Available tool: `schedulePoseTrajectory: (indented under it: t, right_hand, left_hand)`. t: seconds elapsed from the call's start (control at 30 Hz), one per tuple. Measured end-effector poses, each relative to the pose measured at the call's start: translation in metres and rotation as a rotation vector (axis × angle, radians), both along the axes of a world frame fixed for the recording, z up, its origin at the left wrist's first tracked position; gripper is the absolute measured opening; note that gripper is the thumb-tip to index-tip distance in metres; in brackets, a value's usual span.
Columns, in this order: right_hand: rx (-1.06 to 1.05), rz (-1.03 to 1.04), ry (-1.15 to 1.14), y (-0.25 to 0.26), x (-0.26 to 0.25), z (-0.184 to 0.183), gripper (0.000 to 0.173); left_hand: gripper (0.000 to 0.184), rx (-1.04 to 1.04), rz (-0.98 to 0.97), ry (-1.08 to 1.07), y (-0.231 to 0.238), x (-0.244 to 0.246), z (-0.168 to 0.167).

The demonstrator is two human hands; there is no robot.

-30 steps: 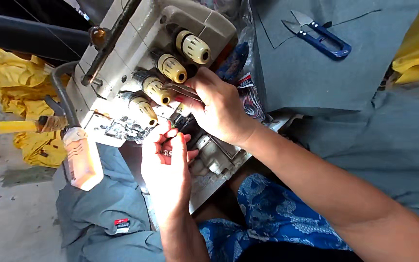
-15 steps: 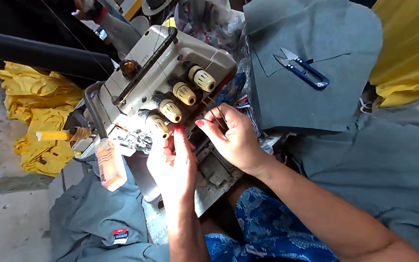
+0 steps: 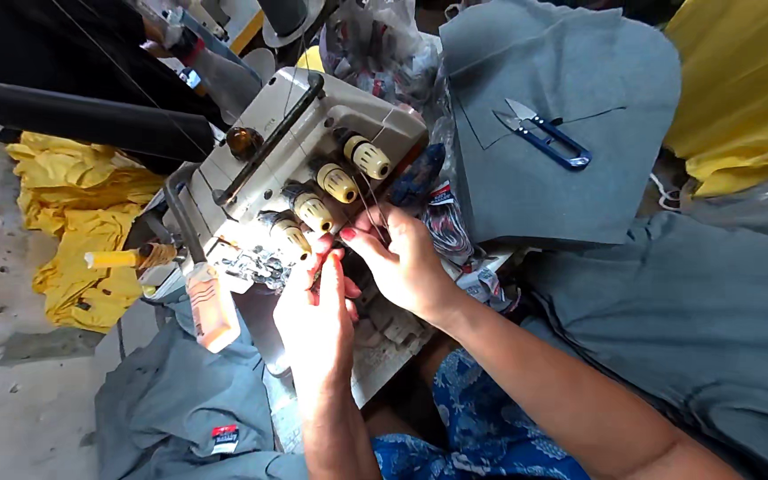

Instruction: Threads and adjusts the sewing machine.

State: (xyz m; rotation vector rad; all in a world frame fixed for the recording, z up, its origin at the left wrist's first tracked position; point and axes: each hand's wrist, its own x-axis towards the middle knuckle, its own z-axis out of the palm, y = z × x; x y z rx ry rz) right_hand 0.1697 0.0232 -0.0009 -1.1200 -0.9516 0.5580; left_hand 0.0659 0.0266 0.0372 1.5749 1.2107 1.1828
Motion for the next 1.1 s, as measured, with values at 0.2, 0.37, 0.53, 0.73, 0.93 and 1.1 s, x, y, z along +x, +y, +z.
schedulePoseTrajectory:
  t: [0.2, 0.37, 0.53, 0.73, 0.93, 1.1]
  right_hand:
    - [-0.009, 0.024, -0.043, -0.008, 0.002, -0.004, 0.007]
    - [0.011, -0.011, -0.074, -0.006, 0.005, -0.007, 0.004]
    - [0.041, -0.047, -0.078, -0.005, 0.010, -0.011, 0.006]
    - [0.105, -0.079, 0.002, -0.022, 0.016, -0.014, 0.018]
    - [-0.146, 0.204, 0.252, -0.038, 0.025, 0.007, 0.019]
    - [-0.257, 0.402, 0.443, -0.048, 0.019, 0.024, 0.022]
  left_hand:
    - [0.024, -0.142, -0.025, -0.130, 0.008, 0.019, 0.006]
    - [0.023, -0.236, 0.032, -0.295, 0.018, 0.036, 0.003]
    - [0.022, -0.212, 0.129, -0.422, 0.015, 0.051, -0.003]
    - [0.020, 0.037, 0.087, -0.298, 0.013, 0.040, -0.013]
    - [0.006, 0.453, -0.059, 0.020, -0.034, 0.007, -0.030]
    - [0.007, 0.483, -0.180, 0.329, -0.072, -0.020, -0.052]
